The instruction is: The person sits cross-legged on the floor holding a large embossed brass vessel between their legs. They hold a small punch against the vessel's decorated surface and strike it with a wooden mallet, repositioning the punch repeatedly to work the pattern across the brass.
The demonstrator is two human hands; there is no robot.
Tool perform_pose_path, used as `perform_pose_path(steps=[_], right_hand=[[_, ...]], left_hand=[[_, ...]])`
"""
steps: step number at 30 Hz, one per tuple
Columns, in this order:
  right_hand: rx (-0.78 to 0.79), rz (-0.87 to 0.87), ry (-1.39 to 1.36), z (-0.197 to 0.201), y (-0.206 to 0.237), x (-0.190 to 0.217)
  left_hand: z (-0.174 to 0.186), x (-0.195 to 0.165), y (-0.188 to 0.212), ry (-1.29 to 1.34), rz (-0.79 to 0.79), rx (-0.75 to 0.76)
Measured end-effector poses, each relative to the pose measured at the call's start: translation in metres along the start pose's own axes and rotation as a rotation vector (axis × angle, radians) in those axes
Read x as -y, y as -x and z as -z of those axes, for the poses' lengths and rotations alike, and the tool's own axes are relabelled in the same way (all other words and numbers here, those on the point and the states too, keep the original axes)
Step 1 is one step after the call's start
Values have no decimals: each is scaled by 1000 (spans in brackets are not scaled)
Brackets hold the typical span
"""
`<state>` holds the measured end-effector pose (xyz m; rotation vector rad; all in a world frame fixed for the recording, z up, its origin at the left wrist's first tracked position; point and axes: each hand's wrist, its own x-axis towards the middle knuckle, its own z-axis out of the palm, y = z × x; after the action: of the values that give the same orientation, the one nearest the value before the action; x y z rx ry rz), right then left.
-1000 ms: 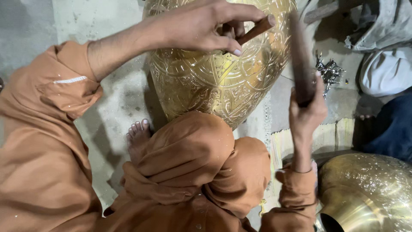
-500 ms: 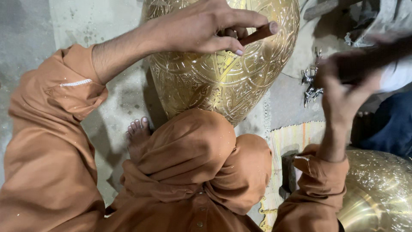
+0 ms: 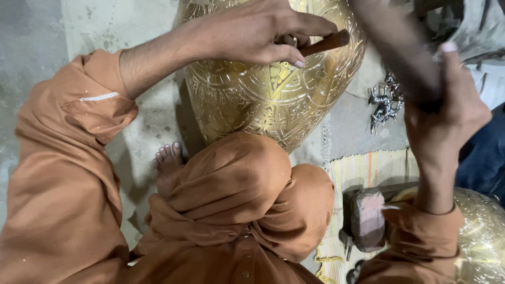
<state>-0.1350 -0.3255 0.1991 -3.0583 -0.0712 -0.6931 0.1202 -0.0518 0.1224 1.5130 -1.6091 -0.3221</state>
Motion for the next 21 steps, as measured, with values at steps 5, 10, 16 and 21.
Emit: perform_pose_path(steps=[5,10,16,21], right_hand=[[83,-3,135,18,-16,20],[155,53,230,14,-18,10],[244,119,256,5,-44,-8],[348,215,255,13,-87,-12]], left_hand=[[-3,1,0,-88,-33,-85],[-22,-18,32,314,-1,-600],[-73,-31,46,423,97,-880],[-89,-26,39,443,169,-979]])
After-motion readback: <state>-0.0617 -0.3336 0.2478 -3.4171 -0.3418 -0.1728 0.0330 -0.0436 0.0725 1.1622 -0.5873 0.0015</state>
